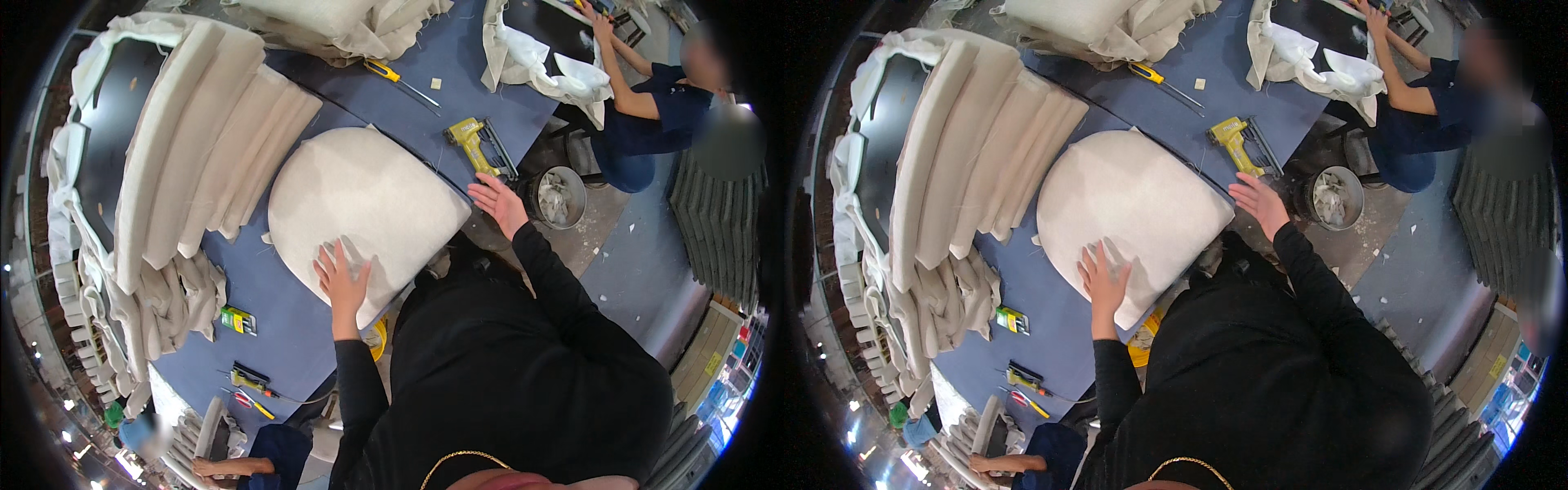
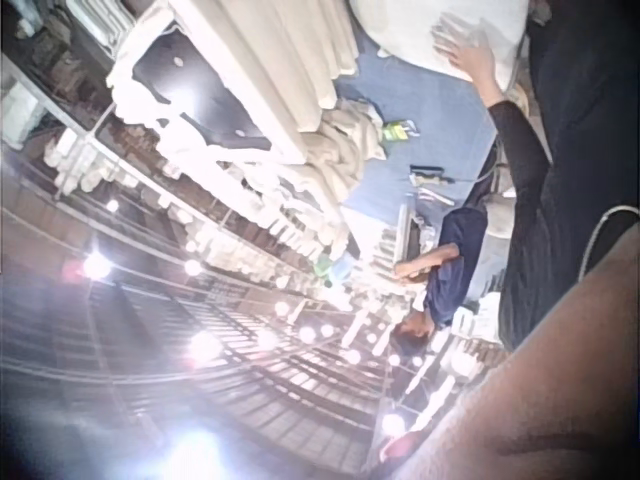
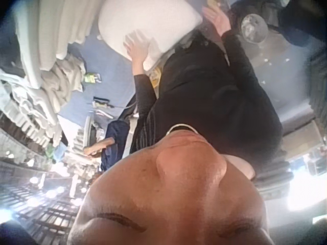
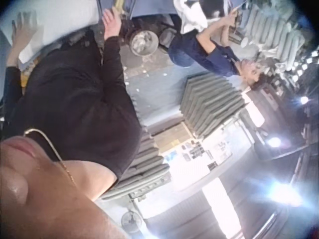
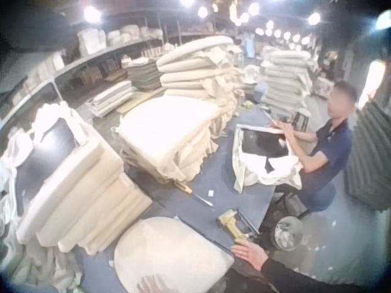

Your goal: The person staples fabric onto a padded seat cushion using a yellow staple gun, then trims excess fabric with scissors. They repeat this process on multiple cushions, smoothing the fabric and securing it to the underside of the cushions.

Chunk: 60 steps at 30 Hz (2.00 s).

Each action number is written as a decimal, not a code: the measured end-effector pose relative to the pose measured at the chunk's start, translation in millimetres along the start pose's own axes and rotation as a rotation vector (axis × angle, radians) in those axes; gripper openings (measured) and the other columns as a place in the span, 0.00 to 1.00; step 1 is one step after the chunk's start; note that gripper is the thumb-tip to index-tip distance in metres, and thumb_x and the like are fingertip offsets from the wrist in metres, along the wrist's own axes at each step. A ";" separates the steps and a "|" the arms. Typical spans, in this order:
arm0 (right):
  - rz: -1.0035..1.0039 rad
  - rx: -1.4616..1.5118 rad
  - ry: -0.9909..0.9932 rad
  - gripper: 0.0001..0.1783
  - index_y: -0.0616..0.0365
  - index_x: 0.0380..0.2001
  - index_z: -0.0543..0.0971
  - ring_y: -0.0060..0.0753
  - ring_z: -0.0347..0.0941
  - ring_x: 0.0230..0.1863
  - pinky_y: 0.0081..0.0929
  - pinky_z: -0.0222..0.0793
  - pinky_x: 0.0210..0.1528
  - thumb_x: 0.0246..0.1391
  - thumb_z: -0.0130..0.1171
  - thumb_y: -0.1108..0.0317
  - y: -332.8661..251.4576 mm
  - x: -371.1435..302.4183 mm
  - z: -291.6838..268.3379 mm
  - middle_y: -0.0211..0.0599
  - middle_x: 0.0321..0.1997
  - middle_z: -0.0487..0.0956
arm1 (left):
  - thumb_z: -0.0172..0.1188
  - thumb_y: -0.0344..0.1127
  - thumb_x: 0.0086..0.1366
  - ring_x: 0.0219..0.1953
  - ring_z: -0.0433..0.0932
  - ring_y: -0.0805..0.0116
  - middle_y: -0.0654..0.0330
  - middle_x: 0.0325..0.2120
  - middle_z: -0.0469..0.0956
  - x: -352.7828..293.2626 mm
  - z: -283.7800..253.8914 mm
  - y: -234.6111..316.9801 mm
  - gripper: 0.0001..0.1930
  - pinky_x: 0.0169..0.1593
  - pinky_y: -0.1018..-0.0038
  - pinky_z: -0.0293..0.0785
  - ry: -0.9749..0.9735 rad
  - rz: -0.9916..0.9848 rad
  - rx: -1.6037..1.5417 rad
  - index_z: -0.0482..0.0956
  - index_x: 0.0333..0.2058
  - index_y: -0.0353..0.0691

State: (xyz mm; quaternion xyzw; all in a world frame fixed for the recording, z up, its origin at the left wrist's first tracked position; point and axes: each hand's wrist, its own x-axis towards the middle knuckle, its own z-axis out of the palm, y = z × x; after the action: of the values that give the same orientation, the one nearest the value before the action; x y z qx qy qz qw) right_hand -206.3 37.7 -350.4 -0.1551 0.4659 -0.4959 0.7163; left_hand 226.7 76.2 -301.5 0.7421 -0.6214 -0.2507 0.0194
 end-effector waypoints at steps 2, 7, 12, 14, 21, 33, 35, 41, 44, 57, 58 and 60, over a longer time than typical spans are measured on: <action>0.008 -0.125 -0.013 0.35 0.56 0.77 0.70 0.39 0.73 0.76 0.36 0.62 0.80 0.79 0.49 0.45 -3.1 7.0 12.0 0.44 0.73 0.79 | 0.64 0.58 0.73 0.84 0.38 0.28 0.48 0.85 0.43 37.9 1.3 11.2 0.44 0.77 0.29 0.47 0.067 -0.066 0.091 0.57 0.82 0.62; -0.013 -0.392 -0.154 0.39 0.61 0.80 0.65 0.39 0.63 0.83 0.37 0.57 0.82 0.75 0.60 0.54 15.5 35.7 18.8 0.46 0.82 0.68 | 0.49 0.56 0.81 0.85 0.39 0.35 0.49 0.85 0.44 103.5 32.2 13.3 0.35 0.80 0.31 0.35 0.274 -0.162 0.090 0.57 0.82 0.59; -0.207 -0.888 -0.294 0.50 0.54 0.86 0.47 0.52 0.54 0.87 0.43 0.55 0.83 0.74 0.62 0.55 12.9 61.4 72.7 0.57 0.88 0.54 | 0.46 0.53 0.82 0.85 0.42 0.37 0.49 0.84 0.50 114.7 49.6 24.9 0.33 0.80 0.31 0.29 0.424 -0.199 0.135 0.62 0.81 0.56; -0.352 -1.135 -0.301 0.48 0.53 0.86 0.49 0.60 0.53 0.86 0.46 0.55 0.83 0.74 0.61 0.53 20.8 90.3 87.3 0.59 0.88 0.52 | 0.47 0.52 0.80 0.85 0.43 0.37 0.48 0.83 0.53 112.8 45.6 26.7 0.33 0.80 0.32 0.29 0.420 -0.203 0.128 0.64 0.80 0.54; -0.655 -1.667 -0.340 0.42 0.53 0.80 0.62 0.67 0.62 0.78 0.62 0.59 0.78 0.72 0.58 0.46 27.4 232.1 193.4 0.59 0.81 0.64 | 0.51 0.53 0.76 0.85 0.46 0.41 0.55 0.83 0.55 121.1 46.8 17.8 0.35 0.81 0.33 0.29 0.463 -0.202 0.142 0.65 0.80 0.60; -0.792 -1.834 -1.106 0.36 0.45 0.73 0.75 0.53 0.56 0.85 0.77 0.39 0.82 0.68 0.58 0.41 141.5 239.8 400.2 0.39 0.83 0.68 | 0.53 0.54 0.73 0.84 0.49 0.40 0.47 0.80 0.61 118.0 53.1 7.9 0.31 0.81 0.33 0.29 0.335 -0.288 0.170 0.78 0.68 0.45; -0.827 -1.704 -1.077 0.34 0.43 0.73 0.76 0.48 0.56 0.85 0.70 0.41 0.84 0.67 0.60 0.47 148.8 248.6 383.3 0.36 0.83 0.68 | 0.53 0.54 0.73 0.84 0.49 0.41 0.48 0.80 0.62 115.8 44.0 15.2 0.32 0.81 0.33 0.30 0.416 -0.247 0.173 0.77 0.70 0.46; -0.970 -1.679 -0.864 0.33 0.40 0.75 0.74 0.43 0.56 0.85 0.55 0.47 0.85 0.67 0.61 0.56 84.2 220.0 283.7 0.37 0.85 0.64 | 0.55 0.52 0.74 0.84 0.49 0.41 0.54 0.81 0.60 113.5 39.0 21.8 0.35 0.80 0.32 0.33 0.529 -0.212 0.084 0.68 0.78 0.56; -0.958 -1.676 -0.703 0.33 0.41 0.74 0.74 0.44 0.56 0.85 0.55 0.47 0.85 0.67 0.63 0.53 47.2 187.4 220.6 0.38 0.84 0.65 | 0.56 0.52 0.74 0.84 0.49 0.42 0.54 0.81 0.60 114.6 36.8 26.6 0.35 0.80 0.32 0.34 0.533 -0.194 0.069 0.68 0.78 0.55; -0.264 -1.266 -0.183 0.66 0.38 0.85 0.52 0.68 0.68 0.76 0.53 0.67 0.76 0.53 0.74 0.29 34.1 118.4 102.7 0.57 0.78 0.70 | 0.62 0.41 0.78 0.67 0.74 0.48 0.44 0.66 0.75 -19.6 78.1 -134.0 0.33 0.69 0.57 0.71 0.307 -0.614 -1.230 0.63 0.75 0.35; -0.266 -1.242 -0.168 0.68 0.39 0.86 0.51 0.68 0.69 0.76 0.52 0.67 0.76 0.52 0.74 0.28 34.2 125.6 84.8 0.59 0.77 0.72 | 0.61 0.41 0.80 0.70 0.71 0.51 0.47 0.72 0.70 -21.8 48.5 -100.7 0.39 0.70 0.58 0.71 0.058 -0.647 -1.281 0.51 0.81 0.41; -0.239 -1.299 -0.240 0.71 0.42 0.86 0.49 0.60 0.68 0.79 0.45 0.63 0.80 0.50 0.75 0.28 20.8 136.5 97.2 0.59 0.80 0.69 | 0.62 0.39 0.79 0.69 0.74 0.50 0.46 0.72 0.69 -25.3 40.2 -101.3 0.40 0.69 0.57 0.73 0.185 -0.486 -1.416 0.51 0.81 0.42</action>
State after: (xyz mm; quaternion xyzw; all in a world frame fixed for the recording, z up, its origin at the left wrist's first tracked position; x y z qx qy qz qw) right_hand -104.7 -92.6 -384.4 -0.6593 0.5664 -0.1698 0.4644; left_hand 300.6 134.2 -362.3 0.6863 -0.1264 -0.5242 0.4880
